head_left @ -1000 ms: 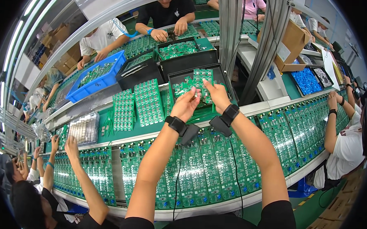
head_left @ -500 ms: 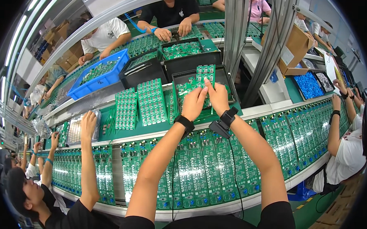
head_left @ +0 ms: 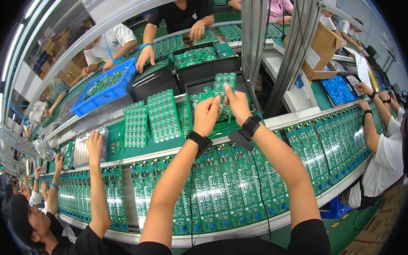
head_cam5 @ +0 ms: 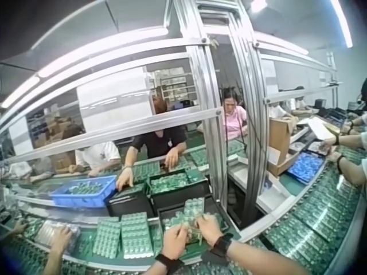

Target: The person picks up a circuit board from a tray, snaps off small components by hand, and places them into a container. They then pick up a green plastic strip, snap it into smaller pieces, and place those pieces onto the circuit boards on the assembly line.

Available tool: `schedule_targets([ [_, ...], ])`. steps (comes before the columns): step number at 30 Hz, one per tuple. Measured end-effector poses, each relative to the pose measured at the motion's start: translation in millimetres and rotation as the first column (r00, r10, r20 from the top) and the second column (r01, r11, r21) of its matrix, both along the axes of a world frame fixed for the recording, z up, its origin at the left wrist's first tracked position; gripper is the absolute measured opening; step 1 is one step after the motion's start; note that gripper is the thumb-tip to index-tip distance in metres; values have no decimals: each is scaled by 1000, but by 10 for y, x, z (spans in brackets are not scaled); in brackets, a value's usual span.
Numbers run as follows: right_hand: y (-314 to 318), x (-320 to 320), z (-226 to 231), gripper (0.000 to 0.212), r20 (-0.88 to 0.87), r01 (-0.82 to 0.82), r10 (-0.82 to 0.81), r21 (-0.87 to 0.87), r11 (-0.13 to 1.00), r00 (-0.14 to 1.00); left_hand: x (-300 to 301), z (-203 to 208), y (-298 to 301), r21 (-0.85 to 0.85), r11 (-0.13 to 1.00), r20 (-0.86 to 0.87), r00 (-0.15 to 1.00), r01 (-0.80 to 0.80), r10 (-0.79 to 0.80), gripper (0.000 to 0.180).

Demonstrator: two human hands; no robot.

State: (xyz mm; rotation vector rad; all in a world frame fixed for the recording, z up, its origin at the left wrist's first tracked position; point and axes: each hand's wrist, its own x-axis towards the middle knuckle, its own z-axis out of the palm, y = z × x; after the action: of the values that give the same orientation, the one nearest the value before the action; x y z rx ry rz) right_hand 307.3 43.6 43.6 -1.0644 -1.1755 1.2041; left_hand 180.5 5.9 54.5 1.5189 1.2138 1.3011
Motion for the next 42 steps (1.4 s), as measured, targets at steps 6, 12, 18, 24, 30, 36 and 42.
schedule_targets([
  [6,249,130,-108,48,373,4,-53,132,991,926,-167,-203,204,380,907,-485,796,-180,362,24],
  [12,201,170,49,46,569,13,-105,164,986,816,-143,-210,192,284,935,-442,836,-213,325,23],
  [18,239,173,44,42,774,-34,-410,485,874,482,-127,-247,209,283,948,-425,867,-147,261,25],
  [24,-29,234,220,35,228,-287,280,1,958,933,-132,-84,125,-38,999,21,999,-38,39,26],
  [30,-238,270,299,25,-98,-426,416,-117,897,904,-119,50,10,-107,973,236,956,205,-175,22],
  [36,-235,177,167,21,-427,-528,442,-103,843,789,-144,44,-1,-118,890,630,726,441,-276,20],
  [42,-206,217,170,24,-264,-377,341,-102,920,902,-133,-47,120,-156,985,341,940,76,-19,21],
])
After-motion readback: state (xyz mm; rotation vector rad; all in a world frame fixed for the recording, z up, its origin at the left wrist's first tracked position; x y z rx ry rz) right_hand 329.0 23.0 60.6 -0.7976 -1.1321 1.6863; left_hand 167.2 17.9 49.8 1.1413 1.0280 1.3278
